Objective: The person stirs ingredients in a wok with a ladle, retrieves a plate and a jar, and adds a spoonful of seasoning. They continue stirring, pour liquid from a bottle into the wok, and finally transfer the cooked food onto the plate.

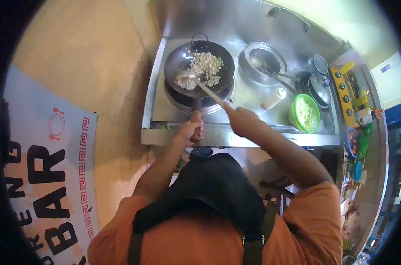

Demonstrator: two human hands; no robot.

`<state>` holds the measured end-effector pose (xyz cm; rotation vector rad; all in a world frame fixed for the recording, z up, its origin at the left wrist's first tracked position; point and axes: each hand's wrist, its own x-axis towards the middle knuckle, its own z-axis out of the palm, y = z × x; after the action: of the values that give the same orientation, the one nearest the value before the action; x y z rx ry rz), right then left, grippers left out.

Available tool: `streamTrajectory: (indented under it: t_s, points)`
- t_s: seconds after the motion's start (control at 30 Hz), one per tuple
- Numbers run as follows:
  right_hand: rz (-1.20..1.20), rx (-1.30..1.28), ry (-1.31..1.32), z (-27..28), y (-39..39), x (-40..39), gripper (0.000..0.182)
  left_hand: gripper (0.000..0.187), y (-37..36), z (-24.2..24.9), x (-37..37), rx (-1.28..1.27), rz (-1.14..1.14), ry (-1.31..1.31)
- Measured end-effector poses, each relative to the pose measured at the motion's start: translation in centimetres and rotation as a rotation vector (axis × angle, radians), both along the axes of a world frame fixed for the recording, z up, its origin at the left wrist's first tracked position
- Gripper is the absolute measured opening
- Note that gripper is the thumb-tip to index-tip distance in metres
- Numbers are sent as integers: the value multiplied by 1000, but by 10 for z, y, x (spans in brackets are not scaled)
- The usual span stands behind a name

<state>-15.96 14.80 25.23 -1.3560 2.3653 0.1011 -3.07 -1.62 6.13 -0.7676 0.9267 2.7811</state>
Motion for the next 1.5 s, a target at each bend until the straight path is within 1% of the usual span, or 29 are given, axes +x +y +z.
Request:
streamTrajectory:
  t_s: [0.07,0.1,0.17,0.2,0.23,0.3,0.33,0.4,0.5,0.57,0.63,0.7,0.73,0.77,0.83,0.87,0.93,0.97,1.03,1.07,1.1,1.17,1.27,1.3,1.33,1.37,1.4,1.43,1.5]
  points:
    - [-35,146,142,28,28,18,63,11,12,20,3,114,101,-54]
    - [-36,143,149,31,31,8,63,11,18,46,3,111,101,-48]
    - [-7,115,326,34,43,-14,62,13,44,104,13,-32,-3,45]
    - [44,63,376,45,45,-31,62,18,48,111,13,-90,-13,61]
    - [100,18,419,60,47,-42,62,18,45,107,9,-88,-6,63]
    - [114,-26,485,98,47,-41,61,10,30,86,-1,56,83,16]
    - [124,-37,500,106,50,-43,60,9,20,77,-3,33,59,89]
    - [152,-50,526,115,49,-48,59,10,20,66,-1,11,50,87]
    - [108,85,583,102,38,-55,57,11,16,53,-1,-5,31,38]
    - [-41,72,406,45,28,-77,58,13,13,41,-2,10,54,27]
    - [-238,-80,95,11,22,-100,61,17,11,18,1,1,71,49]
    - [-207,-240,82,-25,29,-102,62,22,4,-1,-1,2,90,60]
    - [-327,-338,17,-51,26,-101,64,24,4,-10,0,15,94,77]
    - [-440,-255,41,-59,10,-86,66,26,5,-15,2,25,91,93]
    - [-493,-258,-140,-65,-11,-76,66,25,4,-1,1,45,76,101]
    - [-491,-268,-140,-60,-15,-76,66,25,4,8,2,19,82,45]
    - [-583,-191,-401,-17,-29,-59,66,25,0,7,0,-5,91,-12]
    - [-586,-189,-402,-26,-36,-61,66,25,0,2,-1,-31,94,9]
    - [-380,-423,-104,-66,-53,-75,65,26,4,-6,2,-52,83,21]
    - [-372,-389,-101,-84,-65,-85,66,26,1,-6,2,-47,68,51]
    - [-379,-393,-102,-79,-67,-79,66,27,-1,-6,2,-42,53,81]
    - [-249,-81,-97,-51,-68,-61,69,26,-4,-5,-1,-53,43,67]
    - [38,76,153,-13,-6,-24,70,22,-10,-8,-2,-83,35,0]
    - [34,84,148,-3,7,-10,70,20,-12,-8,0,-122,42,-43]
    - [-25,148,195,8,17,1,68,16,-5,2,1,-66,56,-50]
    - [-86,207,247,13,22,4,65,16,3,38,3,-67,51,-48]
    - [-54,178,298,16,24,-5,64,15,14,89,8,34,65,-28]
    - [-18,150,345,18,22,-18,63,15,23,114,13,136,82,-13]
    - [3,79,406,35,20,-48,58,14,24,89,6,98,1,31]
